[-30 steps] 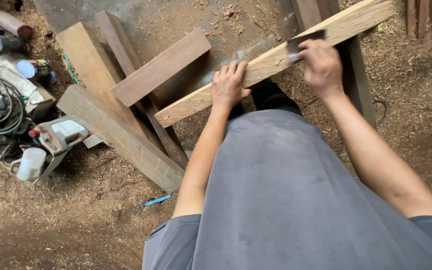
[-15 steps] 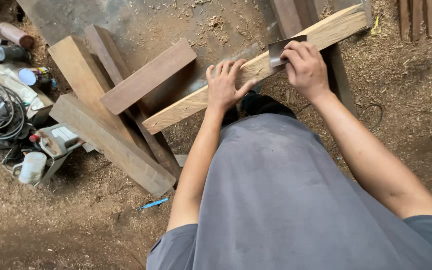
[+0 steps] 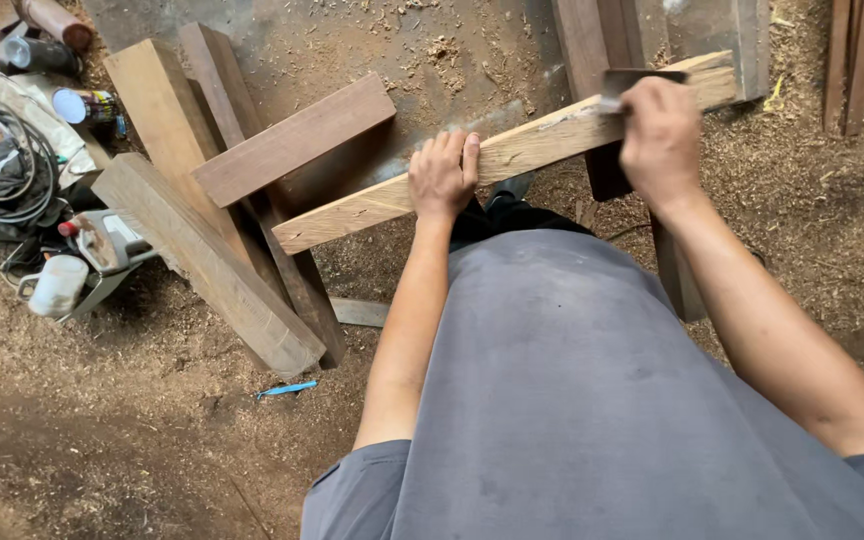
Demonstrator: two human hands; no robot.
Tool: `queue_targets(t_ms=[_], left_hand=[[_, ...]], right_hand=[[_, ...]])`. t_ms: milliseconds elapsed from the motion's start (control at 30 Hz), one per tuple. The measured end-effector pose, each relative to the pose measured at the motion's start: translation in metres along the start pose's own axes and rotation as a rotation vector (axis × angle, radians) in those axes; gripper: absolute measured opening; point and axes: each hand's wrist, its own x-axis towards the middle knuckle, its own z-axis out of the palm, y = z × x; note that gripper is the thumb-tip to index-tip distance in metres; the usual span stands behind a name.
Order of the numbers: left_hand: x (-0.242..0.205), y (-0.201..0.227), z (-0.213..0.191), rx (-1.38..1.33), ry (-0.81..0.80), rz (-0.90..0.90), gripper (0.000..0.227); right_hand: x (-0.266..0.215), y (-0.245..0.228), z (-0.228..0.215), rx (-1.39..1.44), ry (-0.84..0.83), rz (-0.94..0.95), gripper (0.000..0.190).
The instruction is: The person sands the surface and edges of a wooden board using a piece of sandpaper by hand.
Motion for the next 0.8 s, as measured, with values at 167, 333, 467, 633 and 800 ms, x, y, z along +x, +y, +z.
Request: queue_targets(t_ms=[167, 333, 467, 633, 800], left_hand=[[0.001, 0.002, 0.001, -0.020, -0.001, -0.016, 0.035], [-0.002, 0.001, -0.003, -0.021, 0.028, -0.003, 0.034], [0.000, 0.002, 0.000, -0.003, 0.029, 0.000, 0.034], [0.002, -0.001, 0.001, -0.008, 0.029, -0.004, 0.035], [-0.002, 0.000, 0.002, -0.002, 0.041, 0.006, 0.035]], right_hand=[[-0.015, -0.042, 0.029, 0.259, 0.037, -0.251, 0.019], [-0.012, -0.033, 0.021, 0.216, -0.118, -0.264, 0.018], [-0.012, -0.003, 0.005, 0.183, -0.062, -0.171, 0.016], [-0.019, -0.030, 0.036, 0.306, -0.188, -0.321, 0.019], [-0.013, 0.003, 0.015, 0.069, -0.107, -0.193, 0.013]])
